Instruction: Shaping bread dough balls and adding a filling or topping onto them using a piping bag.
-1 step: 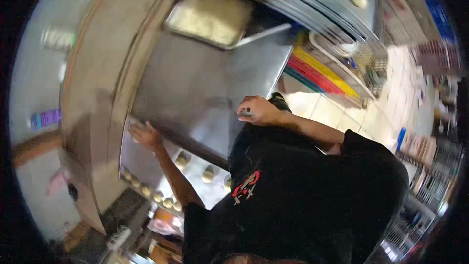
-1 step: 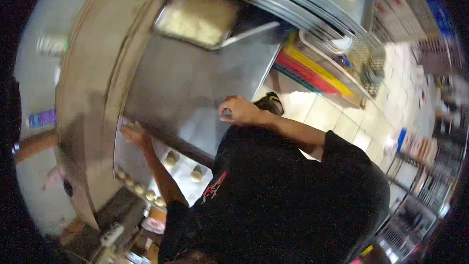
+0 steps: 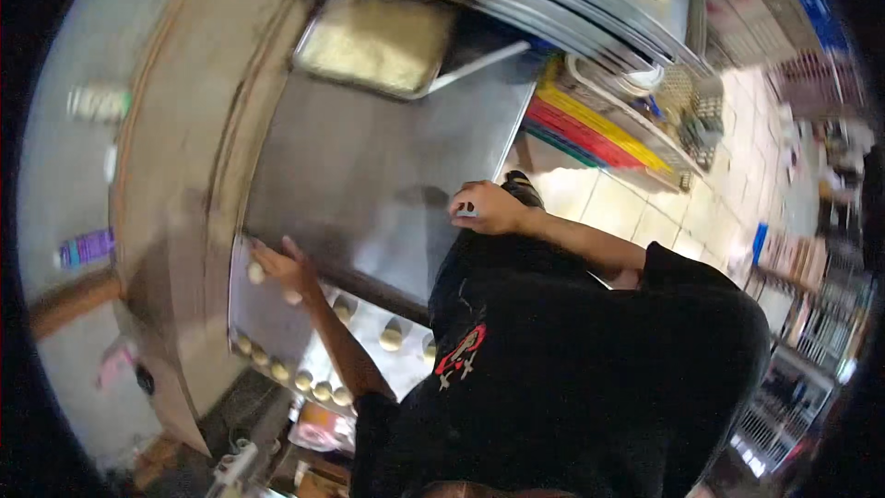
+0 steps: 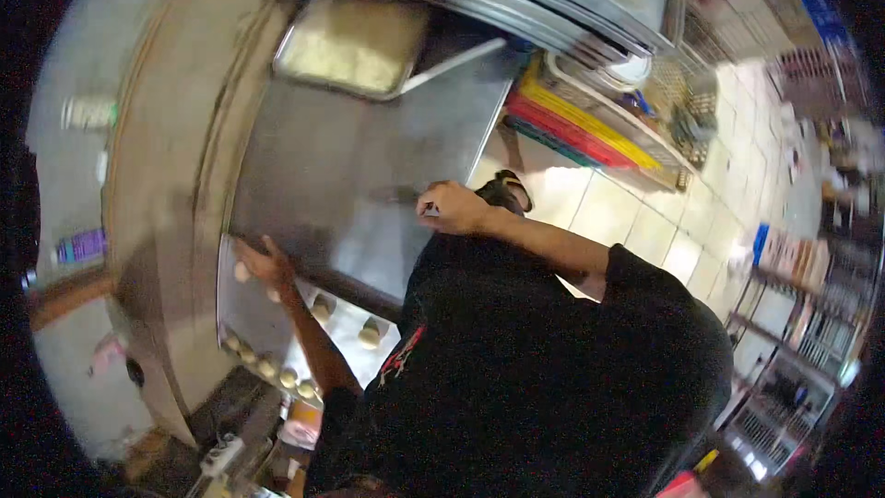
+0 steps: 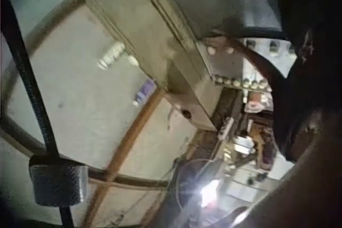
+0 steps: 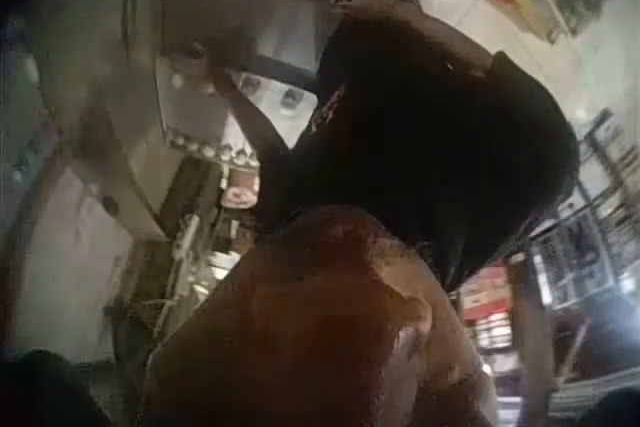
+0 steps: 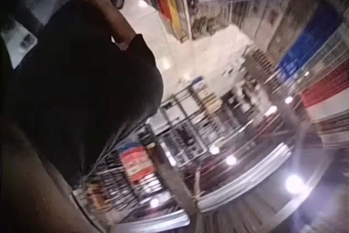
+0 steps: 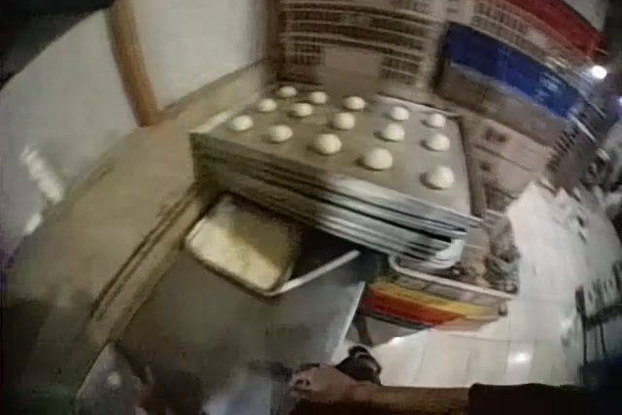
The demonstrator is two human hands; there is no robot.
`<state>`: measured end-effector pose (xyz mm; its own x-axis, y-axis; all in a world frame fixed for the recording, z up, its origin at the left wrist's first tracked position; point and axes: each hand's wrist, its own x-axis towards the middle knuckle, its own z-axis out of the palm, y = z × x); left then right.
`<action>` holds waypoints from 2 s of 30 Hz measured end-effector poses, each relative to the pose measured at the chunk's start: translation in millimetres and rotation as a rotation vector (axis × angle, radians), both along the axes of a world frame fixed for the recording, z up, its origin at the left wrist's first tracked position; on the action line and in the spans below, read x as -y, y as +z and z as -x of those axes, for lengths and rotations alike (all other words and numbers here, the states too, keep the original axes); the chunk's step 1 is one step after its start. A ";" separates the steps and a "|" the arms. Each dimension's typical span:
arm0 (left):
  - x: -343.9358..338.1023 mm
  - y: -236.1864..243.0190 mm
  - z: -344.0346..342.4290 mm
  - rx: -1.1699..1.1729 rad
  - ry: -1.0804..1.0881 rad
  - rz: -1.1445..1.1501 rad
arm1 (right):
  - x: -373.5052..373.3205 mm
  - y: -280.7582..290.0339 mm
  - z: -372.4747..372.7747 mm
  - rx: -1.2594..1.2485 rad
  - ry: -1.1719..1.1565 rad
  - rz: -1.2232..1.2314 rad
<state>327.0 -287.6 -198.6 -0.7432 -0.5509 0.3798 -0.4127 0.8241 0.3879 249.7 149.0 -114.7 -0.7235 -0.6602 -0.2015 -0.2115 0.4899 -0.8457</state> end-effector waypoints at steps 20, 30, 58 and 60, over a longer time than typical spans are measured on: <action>-321.5 -59.5 0.0 0.567 -0.159 0.114 | -487.8 -110.4 105.6 -0.589 -1.118 -0.342; -361.6 -37.4 30.3 0.392 -0.315 -0.500 | -551.1 -175.4 122.6 -0.407 -1.046 -0.441; -704.5 279.7 154.4 -0.158 -1.366 -0.625 | -434.3 221.8 30.6 -0.316 -0.807 0.773; -702.4 288.7 154.8 -0.249 -1.335 -0.555 | -435.0 231.0 32.8 -0.248 -0.793 0.770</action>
<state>172.2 414.8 90.1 -0.7557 0.3629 0.5453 0.6436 0.2571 0.7209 216.9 584.1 116.3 -0.9564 0.1166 0.2677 -0.2770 -0.0727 -0.9581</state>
